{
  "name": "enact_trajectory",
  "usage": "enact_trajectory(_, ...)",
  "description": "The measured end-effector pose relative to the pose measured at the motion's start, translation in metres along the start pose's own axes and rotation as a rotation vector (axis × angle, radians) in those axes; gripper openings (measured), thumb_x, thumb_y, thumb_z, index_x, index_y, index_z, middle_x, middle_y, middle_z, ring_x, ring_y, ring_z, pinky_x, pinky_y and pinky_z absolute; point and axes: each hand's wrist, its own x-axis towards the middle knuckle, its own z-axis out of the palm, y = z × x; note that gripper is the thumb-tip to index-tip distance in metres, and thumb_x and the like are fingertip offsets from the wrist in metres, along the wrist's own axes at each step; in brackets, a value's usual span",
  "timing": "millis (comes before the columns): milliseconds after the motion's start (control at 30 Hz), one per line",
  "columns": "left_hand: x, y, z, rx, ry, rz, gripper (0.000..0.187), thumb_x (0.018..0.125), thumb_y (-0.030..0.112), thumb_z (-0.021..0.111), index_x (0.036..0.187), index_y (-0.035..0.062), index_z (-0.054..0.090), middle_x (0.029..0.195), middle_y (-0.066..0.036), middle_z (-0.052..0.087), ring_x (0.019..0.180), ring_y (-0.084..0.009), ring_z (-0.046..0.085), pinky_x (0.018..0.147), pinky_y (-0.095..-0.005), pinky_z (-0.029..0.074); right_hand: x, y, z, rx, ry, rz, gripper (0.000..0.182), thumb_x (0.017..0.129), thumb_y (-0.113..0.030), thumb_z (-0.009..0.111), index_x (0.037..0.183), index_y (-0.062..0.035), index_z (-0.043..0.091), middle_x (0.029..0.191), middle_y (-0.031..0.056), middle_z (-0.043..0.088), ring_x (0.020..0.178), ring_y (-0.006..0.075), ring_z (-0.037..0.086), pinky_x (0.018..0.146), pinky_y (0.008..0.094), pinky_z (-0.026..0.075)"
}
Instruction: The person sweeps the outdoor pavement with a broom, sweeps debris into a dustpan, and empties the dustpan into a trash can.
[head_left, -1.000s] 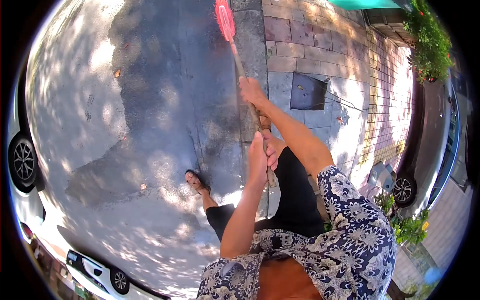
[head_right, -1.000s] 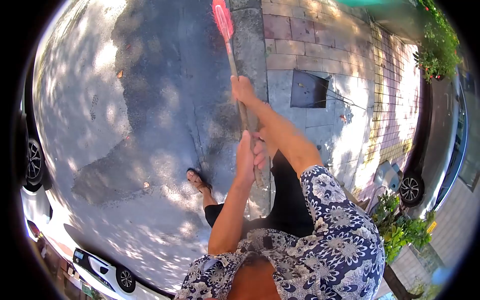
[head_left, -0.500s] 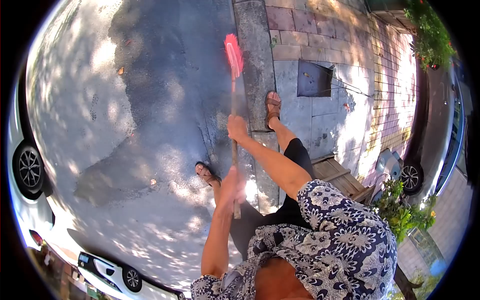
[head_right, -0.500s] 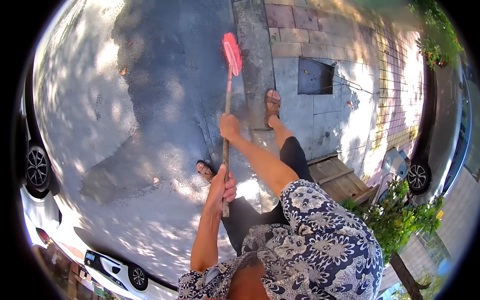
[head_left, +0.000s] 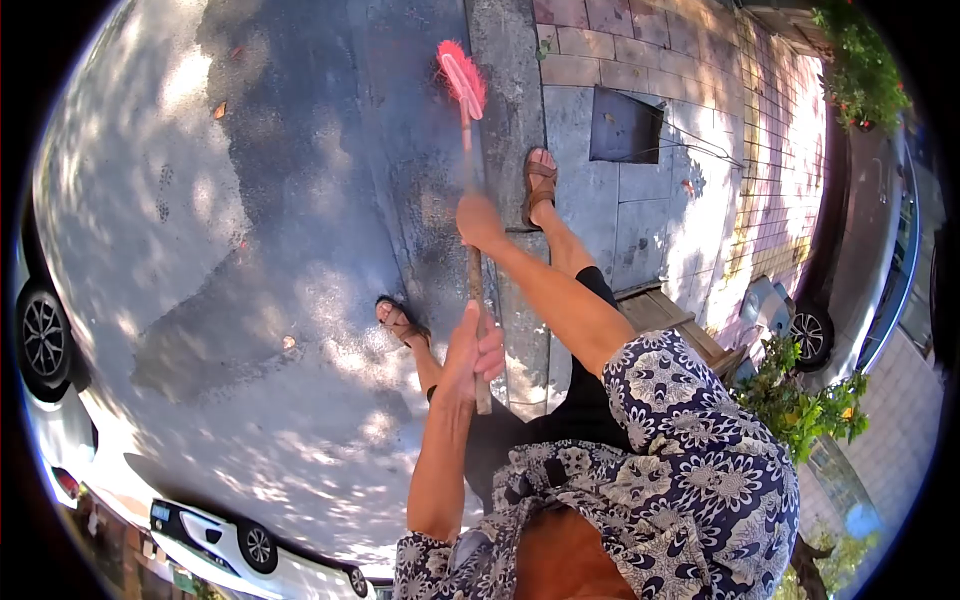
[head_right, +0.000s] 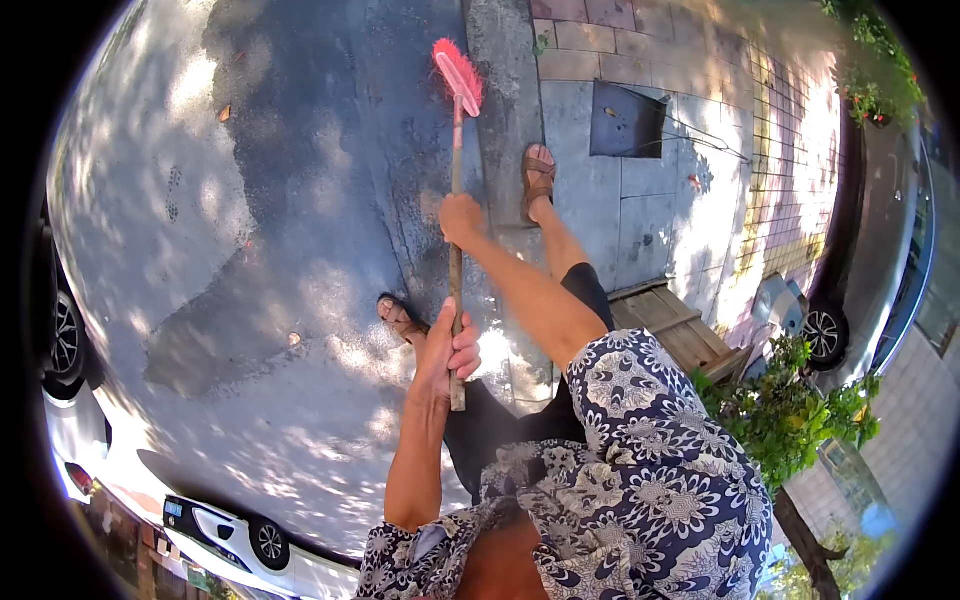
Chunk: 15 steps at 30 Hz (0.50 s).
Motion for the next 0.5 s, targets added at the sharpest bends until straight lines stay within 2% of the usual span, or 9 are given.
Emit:
enact_trajectory(67,-0.016,-0.017,-0.009,0.055,0.095,-0.046,0.041,0.105,0.05,0.045,0.09,0.0118,0.043,0.059,0.005,0.034,0.037,-0.005,0.027,0.031,-0.0237,0.024,-0.041,0.01,0.012,-0.433,0.069,-0.209,0.033,0.091,-0.03,0.067,0.08,0.0008,0.069,0.062,0.0101,0.067,0.06,0.0276,0.07,0.063,0.0353,0.058)
enact_trajectory(133,-0.045,-0.026,-0.021,0.134,0.166,-0.064,0.04,0.105,0.049,0.045,0.091,0.0117,0.043,0.059,0.005,0.034,0.037,-0.0048,0.027,0.031,-0.0238,0.023,-0.088,-0.015,0.018,-0.619,0.016,-0.279,0.024,0.085,-0.023,0.072,0.079,0.0003,0.07,0.068,0.0105,0.068,0.066,0.0269,0.07,0.062,0.036,0.058)
enact_trajectory(200,-0.067,-0.02,-0.04,0.158,0.174,-0.032,0.04,0.106,0.048,0.04,0.09,0.0119,0.043,0.058,0.006,0.032,0.036,-0.0049,0.027,0.031,-0.0238,0.024,-0.099,-0.05,0.022,-0.501,-0.137,-0.224,0.015,0.08,-0.012,0.072,0.081,0.0023,0.068,0.081,0.0168,0.071,0.076,0.0293,0.071,0.061,0.0415,0.057)
enact_trajectory(267,-0.094,-0.019,-0.052,0.195,0.216,0.036,0.04,0.106,0.049,0.039,0.09,0.0126,0.044,0.057,0.006,0.031,0.036,-0.0049,0.026,0.031,-0.024,0.024,-0.102,-0.057,0.056,-0.336,-0.315,-0.238,0.025,0.089,-0.018,0.066,0.084,0.006,0.064,0.07,0.0177,0.067,0.062,0.031,0.069,0.055,0.0418,0.056)
enact_trajectory(300,-0.113,-0.02,-0.046,0.209,0.283,0.01,0.041,0.106,0.05,0.038,0.09,0.0134,0.043,0.057,0.005,0.031,0.035,-0.0057,0.025,0.03,-0.0247,0.024,-0.114,-0.075,0.067,0.086,-0.247,0.015,0.029,0.091,-0.023,0.065,0.084,0.0054,0.065,0.068,0.0187,0.066,0.056,0.0292,0.067,0.054,0.0401,0.055)
enact_trajectory(367,-0.146,-0.031,-0.039,0.125,0.268,0.03,0.042,0.106,0.052,0.038,0.089,0.0137,0.043,0.056,0.005,0.031,0.034,-0.0064,0.025,0.029,-0.0251,0.024,-0.142,-0.108,0.056,0.586,-0.166,0.292,0.038,0.095,-0.028,0.057,0.082,0.0071,0.062,0.063,0.0196,0.063,0.047,0.028,0.063,0.05,0.039,0.053)
enact_trajectory(433,-0.165,-0.036,-0.033,0.079,0.296,0.019,0.044,0.106,0.052,0.036,0.087,0.0128,0.041,0.054,0.003,0.031,0.033,-0.0106,0.026,0.029,-0.0287,0.024,-0.168,-0.153,0.019,0.751,-0.166,0.361,0.05,0.101,-0.031,0.045,0.079,0.0118,0.056,0.059,0.0196,0.059,0.04,0.0292,0.06,0.044,0.0402,0.051)
enact_trajectory(500,-0.152,-0.042,-0.039,0.107,0.263,0.043,0.044,0.106,0.052,0.036,0.086,0.0128,0.041,0.054,0.003,0.031,0.033,-0.0103,0.027,0.029,-0.0287,0.024,-0.163,-0.155,0.009,0.663,-0.106,0.384,0.049,0.101,-0.03,0.044,0.078,0.0114,0.056,0.057,0.0194,0.058,0.04,0.0287,0.06,0.044,0.0404,0.051)
